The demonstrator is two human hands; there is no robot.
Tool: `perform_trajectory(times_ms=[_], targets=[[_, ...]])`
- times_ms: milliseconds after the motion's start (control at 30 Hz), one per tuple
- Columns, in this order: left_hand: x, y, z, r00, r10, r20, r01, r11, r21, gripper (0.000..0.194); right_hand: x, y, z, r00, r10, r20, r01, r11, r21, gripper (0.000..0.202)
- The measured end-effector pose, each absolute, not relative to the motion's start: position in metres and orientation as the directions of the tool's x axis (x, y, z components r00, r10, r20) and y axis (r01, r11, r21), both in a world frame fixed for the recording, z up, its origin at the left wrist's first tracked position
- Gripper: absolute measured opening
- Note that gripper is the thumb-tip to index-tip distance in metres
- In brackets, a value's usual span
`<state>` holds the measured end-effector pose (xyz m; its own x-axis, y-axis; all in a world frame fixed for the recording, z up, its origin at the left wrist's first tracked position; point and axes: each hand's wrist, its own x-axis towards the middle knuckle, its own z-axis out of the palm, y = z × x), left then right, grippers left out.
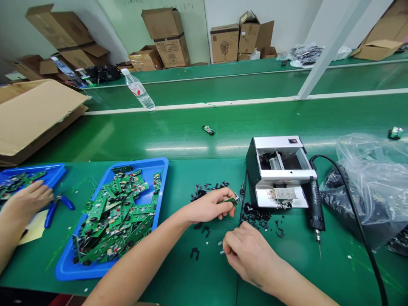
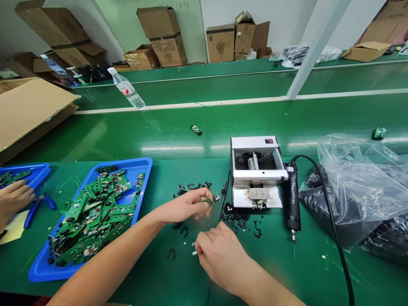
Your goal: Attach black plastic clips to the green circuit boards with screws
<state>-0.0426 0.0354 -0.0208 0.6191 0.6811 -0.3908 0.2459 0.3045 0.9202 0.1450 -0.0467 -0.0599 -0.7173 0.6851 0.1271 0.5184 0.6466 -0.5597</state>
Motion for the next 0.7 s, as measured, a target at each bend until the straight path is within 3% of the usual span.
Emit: perform_trajectory(times_ms=[133, 300, 400, 533, 700], targets=[[-0.045, 0.034, -0.026, 0.658, 0.635, -0.406, 0.153, 0.415, 0.897, 0.027, 0.157, -0.038, -0.035, -0.71, 0.699, 0.08, 0.438, 0.529, -0.727, 0.027], [-0.045, 0.031, -0.025, 0.672, 0.614, -0.414, 0.188, 0.4, 0.897, 0.026, 0.177, -0.031, -0.011, -0.684, 0.729, 0.003, 0.175, 0.169, -0.97, 0.025], [-0.044, 0.026, -0.026, 0.685, 0.627, -0.372, 0.196, 0.333, 0.922, 0.028, 0.188, -0.026, -0.01, -0.662, 0.75, -0.011, 0.087, 0.063, -0.994, 0.018], [-0.044, 0.021, -0.027, 0.699, 0.618, -0.36, 0.126, 0.389, 0.913, 0.041, 0.196, -0.021, -0.019, -0.579, 0.814, -0.044, 0.077, 0.0, -0.997, 0.017], [-0.044, 0.019, -0.029, 0.673, 0.647, -0.36, 0.161, 0.347, 0.924, 0.034, 0.201, -0.022, -0.027, -0.562, 0.827, -0.022, 0.167, 0.088, -0.982, 0.019]])
